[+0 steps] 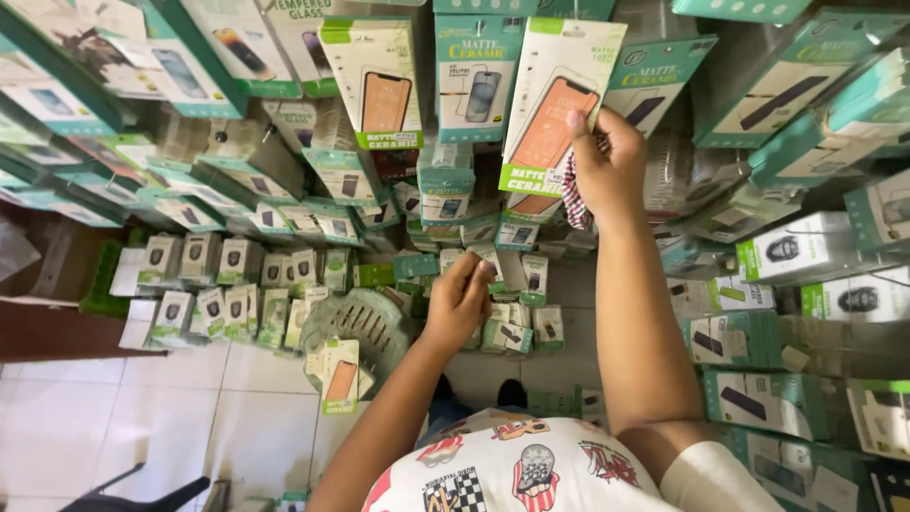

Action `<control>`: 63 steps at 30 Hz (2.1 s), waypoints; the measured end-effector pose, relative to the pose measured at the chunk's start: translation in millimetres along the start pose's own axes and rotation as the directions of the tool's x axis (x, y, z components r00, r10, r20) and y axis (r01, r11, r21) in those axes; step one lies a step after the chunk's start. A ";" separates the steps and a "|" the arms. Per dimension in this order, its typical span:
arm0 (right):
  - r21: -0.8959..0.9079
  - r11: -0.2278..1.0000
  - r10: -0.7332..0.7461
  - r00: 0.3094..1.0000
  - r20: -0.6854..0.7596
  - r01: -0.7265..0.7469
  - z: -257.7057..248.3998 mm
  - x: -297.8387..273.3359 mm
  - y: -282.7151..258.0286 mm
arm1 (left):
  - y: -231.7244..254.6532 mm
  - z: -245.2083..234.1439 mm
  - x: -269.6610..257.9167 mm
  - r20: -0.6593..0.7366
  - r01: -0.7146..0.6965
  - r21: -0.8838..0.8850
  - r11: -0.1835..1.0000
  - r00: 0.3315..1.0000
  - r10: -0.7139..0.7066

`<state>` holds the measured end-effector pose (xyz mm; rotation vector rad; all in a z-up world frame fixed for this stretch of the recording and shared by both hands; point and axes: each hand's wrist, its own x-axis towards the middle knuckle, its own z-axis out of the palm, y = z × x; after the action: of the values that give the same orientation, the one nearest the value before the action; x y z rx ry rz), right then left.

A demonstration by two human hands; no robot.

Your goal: The recorder is sorting, inspecting, and wiping product packages in a retail stockroom environment.

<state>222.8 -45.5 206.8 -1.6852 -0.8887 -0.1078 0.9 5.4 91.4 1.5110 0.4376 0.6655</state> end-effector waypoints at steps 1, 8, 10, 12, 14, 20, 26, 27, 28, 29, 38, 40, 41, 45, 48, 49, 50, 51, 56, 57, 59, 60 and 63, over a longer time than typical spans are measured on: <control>-0.001 1.000 0.002 1.000 -0.007 -0.002 2.1 0.2 1.9 | -1.9 -2.8 -0.1 0.007 -0.001 0.002 1.000 1.000 0.001; -0.234 0.968 -0.116 0.987 -0.111 0.087 9.7 11.6 17.3 | -9.1 -18.7 -5.7 0.013 0.137 -0.029 0.990 0.991 -0.137; -0.321 0.936 -0.187 0.977 -0.104 0.145 7.8 13.1 14.3 | -6.4 -20.7 -7.7 0.014 0.195 -0.053 0.979 0.981 -0.194; -0.625 0.781 -0.119 0.982 -0.148 0.001 7.9 14.2 15.3 | -6.9 -23.2 -8.2 0.032 0.199 -0.055 0.979 0.980 -0.197; -0.679 0.726 0.012 0.989 -0.144 -0.108 6.9 20.5 20.7 | -12.3 -26.1 -9.0 0.033 0.217 -0.042 0.975 0.976 -0.215; -0.751 0.621 0.346 0.938 0.003 -0.227 1.0 35.6 26.0 | -15.7 -33.7 -14.4 0.015 0.245 -0.029 0.969 0.969 -0.245; -0.729 0.685 0.198 0.962 0.188 0.001 -7.3 42.0 43.8 | -45.6 -43.3 -18.2 0.008 0.275 -0.096 0.957 0.961 -0.275; -0.707 0.705 0.131 0.967 0.216 0.062 -8.6 41.0 42.9 | -49.1 -44.4 -18.5 0.004 0.283 -0.097 0.954 0.959 -0.284; -0.707 0.704 0.132 0.967 0.216 0.061 -9.8 41.9 44.8 | -50.0 -44.0 -15.3 0.005 0.284 -0.097 0.954 0.959 -0.284; -0.697 0.715 0.126 0.971 0.203 0.053 -11.3 39.3 47.2 | -50.8 -43.5 -16.0 0.020 0.300 -0.093 0.949 0.954 -0.300; -0.647 0.762 0.193 0.959 0.206 -0.014 -15.2 31.3 30.6 | -54.4 -30.3 -24.5 0.107 0.391 -0.055 0.919 0.917 -0.383; -0.639 0.769 0.193 0.961 0.199 -0.022 -15.9 30.9 32.0 | -56.3 -27.9 -24.8 0.127 0.392 -0.070 0.917 0.916 -0.381; -0.603 0.797 0.215 0.954 0.209 -0.047 -15.9 30.6 30.9 | -58.7 -27.1 -25.7 0.124 0.389 -0.065 0.919 0.917 -0.379; -0.467 0.884 0.120 0.961 0.247 0.010 -17.4 24.9 39.7 | -59.9 -26.9 -28.8 0.126 0.408 -0.052 0.912 0.908 -0.399; -0.337 0.941 0.137 0.940 0.313 -0.025 -15.2 20.8 50.5 | -71.2 -29.5 -34.1 0.110 0.409 -0.023 0.912 0.908 -0.404; -0.335 0.942 0.137 0.936 0.323 -0.023 -15.3 17.5 52.4 | -75.0 -30.5 -36.4 0.102 0.413 -0.028 0.910 0.907 -0.408; -0.278 0.960 0.135 0.933 0.334 -0.040 -15.0 14.2 54.1 | -78.7 -31.8 -38.9 0.100 0.445 -0.045 0.895 0.893 -0.439; -0.219 0.974 0.131 0.930 0.344 -0.056 -14.6 11.8 55.8 | -82.7 -33.5 -39.9 0.100 0.473 -0.062 0.879 0.879 -0.466; -0.107 0.974 0.223 0.902 0.369 -0.197 -12.4 -30.3 96.0 | -137.7 -55.2 -64.7 0.021 0.495 0.106 0.862 0.866 -0.500; -0.042 0.963 0.262 0.880 0.397 -0.267 -11.9 -39.7 102.0 | -149.9 -61.5 -69.0 -0.002 0.542 0.159 0.825 0.836 -0.548; 0.002 0.964 0.228 0.826 0.515 -0.267 5.4 -87.4 126.9 | -189.1 -80.2 -92.5 -0.061 0.683 0.253 0.685 0.718 -0.694; 0.045 0.960 0.191 0.767 0.612 -0.275 14.6 -111.2 139.2 | -208.8 -89.8 -105.2 -0.125 0.789 0.341 0.511 0.577 -0.807; -0.009 0.758 0.437 0.498 0.749 -0.652 45.8 -241.7 216.6 | -365.3 -142.6 -184.0 -0.254 0.928 -0.118 0.352 0.315 -0.915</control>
<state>164.9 -134.4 -103.3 -1.6572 -0.7984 1.1718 -182.8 18.4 -300.6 0.9205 1.4382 -0.1075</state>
